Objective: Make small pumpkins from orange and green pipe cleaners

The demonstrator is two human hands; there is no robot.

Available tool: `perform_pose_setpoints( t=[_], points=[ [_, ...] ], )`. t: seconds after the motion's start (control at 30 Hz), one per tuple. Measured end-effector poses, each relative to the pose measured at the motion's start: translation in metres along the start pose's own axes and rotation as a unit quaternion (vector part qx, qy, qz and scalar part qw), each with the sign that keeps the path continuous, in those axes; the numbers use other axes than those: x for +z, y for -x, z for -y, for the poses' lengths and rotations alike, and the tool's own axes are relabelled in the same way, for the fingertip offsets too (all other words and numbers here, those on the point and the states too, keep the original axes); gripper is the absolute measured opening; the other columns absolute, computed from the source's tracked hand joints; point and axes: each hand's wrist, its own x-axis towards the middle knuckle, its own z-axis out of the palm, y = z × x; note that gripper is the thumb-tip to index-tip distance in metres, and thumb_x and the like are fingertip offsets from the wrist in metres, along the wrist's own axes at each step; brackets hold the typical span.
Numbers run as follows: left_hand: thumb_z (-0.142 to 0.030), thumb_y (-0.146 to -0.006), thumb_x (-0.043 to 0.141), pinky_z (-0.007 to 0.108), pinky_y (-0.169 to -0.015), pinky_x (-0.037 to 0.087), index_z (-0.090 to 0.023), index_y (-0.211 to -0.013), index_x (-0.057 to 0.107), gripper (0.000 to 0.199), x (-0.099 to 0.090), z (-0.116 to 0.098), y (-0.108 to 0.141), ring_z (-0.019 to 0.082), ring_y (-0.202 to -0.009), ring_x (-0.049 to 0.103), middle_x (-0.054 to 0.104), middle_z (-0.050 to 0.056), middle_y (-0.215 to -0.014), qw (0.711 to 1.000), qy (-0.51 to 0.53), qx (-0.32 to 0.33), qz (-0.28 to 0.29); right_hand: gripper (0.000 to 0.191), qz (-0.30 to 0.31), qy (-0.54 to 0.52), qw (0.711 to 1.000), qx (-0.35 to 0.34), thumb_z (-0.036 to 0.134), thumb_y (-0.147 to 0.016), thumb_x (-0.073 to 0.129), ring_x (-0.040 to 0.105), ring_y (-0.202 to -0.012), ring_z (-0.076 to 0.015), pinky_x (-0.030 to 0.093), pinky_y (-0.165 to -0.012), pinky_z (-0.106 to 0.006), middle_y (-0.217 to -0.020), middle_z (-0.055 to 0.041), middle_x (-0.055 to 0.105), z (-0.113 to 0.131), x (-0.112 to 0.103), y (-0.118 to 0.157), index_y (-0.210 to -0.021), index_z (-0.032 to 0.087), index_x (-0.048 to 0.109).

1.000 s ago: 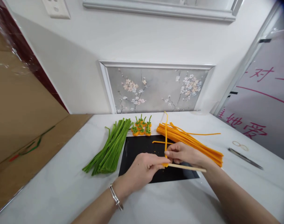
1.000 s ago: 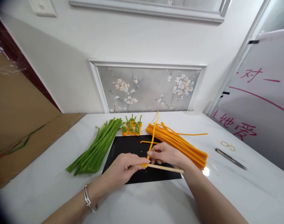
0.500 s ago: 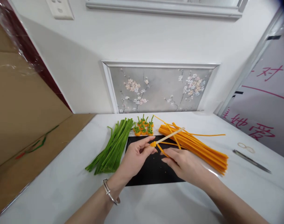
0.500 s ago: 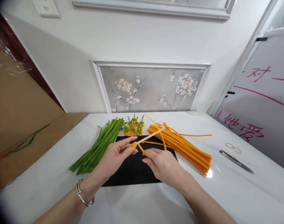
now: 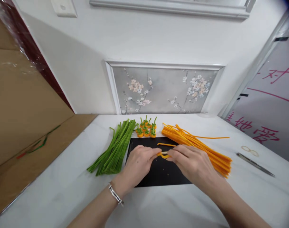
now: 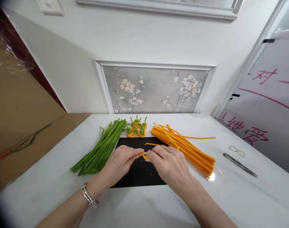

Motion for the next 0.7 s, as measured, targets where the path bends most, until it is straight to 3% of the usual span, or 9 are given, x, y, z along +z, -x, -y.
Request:
perform_pose_setpoints(
  t=[0.13, 0.33, 0.5, 0.7],
  points=[
    [-0.014, -0.093, 0.049, 0.032, -0.08, 0.045, -0.025, -0.11, 0.07, 0.03, -0.001, 0.002, -0.001, 0.022, -0.085, 0.068, 0.076, 0.005, -0.097, 0.998, 0.011, 0.049, 0.033, 0.018, -0.004, -0.022, 0.999, 0.035, 0.031, -0.096, 0.054, 0.068, -0.073, -0.0179, 0.049, -0.063, -0.029, -0.089, -0.0045, 0.072, -0.016, 0.0, 0.0, -0.094, 0.022, 0.071],
    [-0.017, -0.094, 0.048, 0.031, -0.082, 0.046, -0.027, -0.11, 0.07, 0.029, -0.007, -0.003, -0.001, 0.02, -0.085, 0.069, 0.076, 0.004, -0.093, 0.988, 0.072, 0.097, 0.093, 0.017, 0.11, -0.161, 0.975, 0.108, 0.035, -0.093, 0.058, 0.068, -0.075, -0.0174, 0.052, -0.065, -0.03, -0.089, -0.0007, 0.071, -0.037, 0.001, -0.002, -0.092, 0.028, 0.074],
    [-0.018, -0.092, 0.053, 0.028, -0.079, 0.047, -0.025, -0.113, 0.07, 0.028, -0.009, -0.011, 0.0, 0.019, -0.082, 0.067, 0.076, 0.004, -0.091, 0.987, 0.115, 0.084, 0.068, 0.019, 0.169, -0.254, 0.941, 0.148, 0.035, -0.092, 0.059, 0.065, -0.066, -0.0147, 0.049, -0.06, -0.026, -0.075, 0.0021, 0.069, -0.043, -0.002, -0.006, -0.083, 0.027, 0.074],
    [-0.018, -0.089, 0.055, 0.024, -0.067, 0.048, -0.027, -0.12, 0.067, 0.034, -0.013, -0.02, 0.001, 0.016, -0.07, 0.063, 0.075, 0.002, -0.082, 0.983, 0.182, 0.004, 0.019, 0.034, 0.244, -0.3, 0.911, 0.143, 0.04, -0.093, 0.054, 0.053, -0.052, -0.0113, 0.035, -0.046, -0.022, -0.058, 0.0032, 0.058, -0.039, 0.008, 0.002, -0.067, 0.022, 0.067]
  ],
)
